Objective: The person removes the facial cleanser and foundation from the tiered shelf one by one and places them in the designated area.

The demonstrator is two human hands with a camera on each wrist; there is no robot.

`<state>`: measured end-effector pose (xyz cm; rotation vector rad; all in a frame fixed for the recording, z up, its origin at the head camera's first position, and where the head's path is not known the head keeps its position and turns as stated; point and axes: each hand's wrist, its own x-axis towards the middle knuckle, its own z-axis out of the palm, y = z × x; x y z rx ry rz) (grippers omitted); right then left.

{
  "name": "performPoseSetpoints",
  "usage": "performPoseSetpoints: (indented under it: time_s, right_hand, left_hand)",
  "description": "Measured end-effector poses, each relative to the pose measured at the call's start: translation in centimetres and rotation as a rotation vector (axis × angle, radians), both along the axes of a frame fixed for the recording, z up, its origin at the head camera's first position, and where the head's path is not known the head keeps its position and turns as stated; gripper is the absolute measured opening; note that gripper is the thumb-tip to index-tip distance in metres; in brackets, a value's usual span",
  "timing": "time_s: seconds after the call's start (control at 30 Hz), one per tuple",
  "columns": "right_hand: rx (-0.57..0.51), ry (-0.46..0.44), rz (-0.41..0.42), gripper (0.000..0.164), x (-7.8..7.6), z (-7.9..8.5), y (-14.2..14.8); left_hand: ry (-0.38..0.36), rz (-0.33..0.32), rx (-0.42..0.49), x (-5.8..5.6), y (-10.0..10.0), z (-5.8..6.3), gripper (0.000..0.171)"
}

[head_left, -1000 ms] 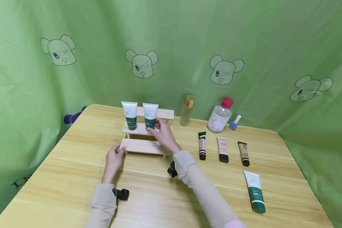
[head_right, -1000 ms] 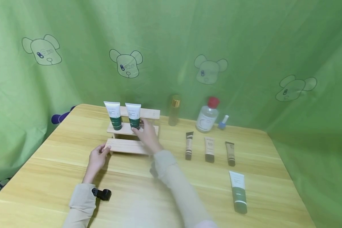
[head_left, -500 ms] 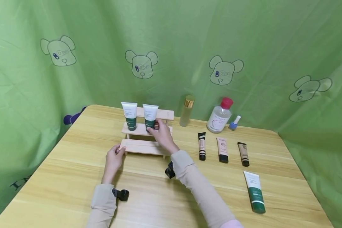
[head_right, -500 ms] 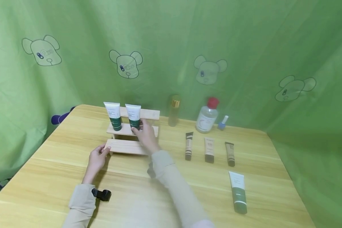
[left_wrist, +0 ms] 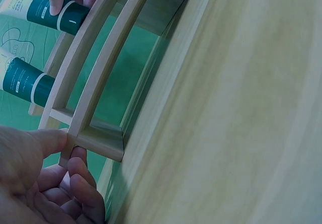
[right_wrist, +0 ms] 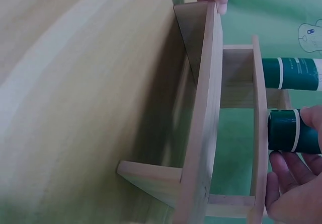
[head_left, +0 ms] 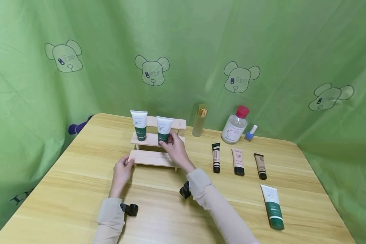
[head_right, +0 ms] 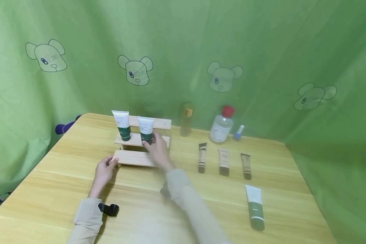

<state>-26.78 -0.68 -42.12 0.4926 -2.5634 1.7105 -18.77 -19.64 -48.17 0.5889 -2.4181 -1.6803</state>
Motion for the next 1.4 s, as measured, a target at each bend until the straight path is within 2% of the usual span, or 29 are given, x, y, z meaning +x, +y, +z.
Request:
performPoseSetpoints:
  time_s: [0.4, 0.7, 0.93, 1.4]
  right_hand:
    - [-0.058, -0.037, 0.009, 0.042, 2.4, -1.0, 2.2]
    - [-0.050, -0.064, -0.018, 0.044, 4.5, -1.5, 4.7]
    - [-0.036, -0.083, -0.071, 0.044, 6.0, -1.7, 7.3]
    - [0.128, -0.151, -0.146, 0.043, 8.4, -3.0, 12.8]
  left_hand:
    - [-0.006, 0.003, 0.011, 0.1, 0.1, -0.1, 0.046]
    - [0.008, -0.003, 0.010, 0.1, 0.1, -0.2, 0.046]
    - [0.013, -0.006, 0.005, 0.0, 0.2, -0.1, 0.046]
    - [0.005, 0.003, 0.004, 0.2, 0.2, 0.1, 0.045]
